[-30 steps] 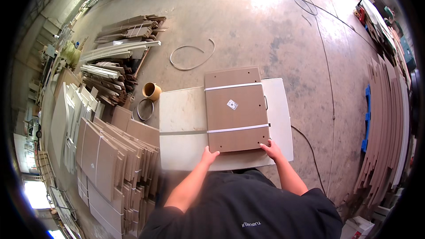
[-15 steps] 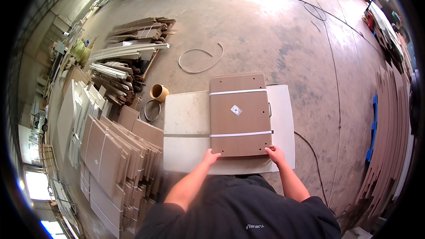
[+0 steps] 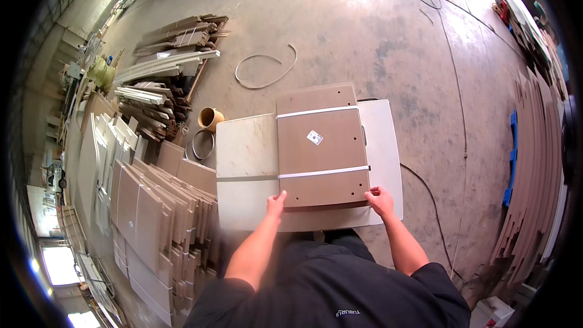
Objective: The person repeatedly picks up flat rectangular panels from a workbench, carries them to a nearby stack, and places them on top. The person also uses white straps to bundle the panels before stacking them. The process is repeated multiple times throughout the clip.
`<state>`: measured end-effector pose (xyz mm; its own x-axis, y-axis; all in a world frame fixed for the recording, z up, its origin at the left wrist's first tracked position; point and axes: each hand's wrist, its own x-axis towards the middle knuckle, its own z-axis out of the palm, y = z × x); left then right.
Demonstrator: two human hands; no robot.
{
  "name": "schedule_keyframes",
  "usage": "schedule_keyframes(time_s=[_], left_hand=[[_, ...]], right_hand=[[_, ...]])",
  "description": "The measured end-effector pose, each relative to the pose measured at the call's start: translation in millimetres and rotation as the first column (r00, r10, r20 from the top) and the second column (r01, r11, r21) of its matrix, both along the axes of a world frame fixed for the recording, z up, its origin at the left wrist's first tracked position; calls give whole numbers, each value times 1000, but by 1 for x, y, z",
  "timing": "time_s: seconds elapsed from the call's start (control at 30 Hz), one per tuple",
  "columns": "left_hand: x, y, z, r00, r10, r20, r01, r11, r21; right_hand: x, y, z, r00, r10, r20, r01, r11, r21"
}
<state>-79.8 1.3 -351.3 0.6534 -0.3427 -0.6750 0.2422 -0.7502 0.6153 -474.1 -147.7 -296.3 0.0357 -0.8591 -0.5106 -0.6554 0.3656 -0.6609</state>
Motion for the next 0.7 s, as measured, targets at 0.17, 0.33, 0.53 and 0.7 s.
schedule_keyframes(time_s=[0.17,0.33,0.53,0.7], left_hand=[[14,12,25,917,-181,-356,128,977,-168],[-25,45,62,899,-148,-413,37,964,-263],[-58,141,94,953,-114,-280,22,950,-312],[-40,246,117,990,-137,-26,123,946,-301]], right_hand=[[-5,-22,18,992,126,-20,-128,990,-67],[-5,-58,32,954,257,-153,-258,966,13],[44,-42,31,979,21,205,-111,891,440],[96,43,-31,937,-120,328,-15,925,381]])
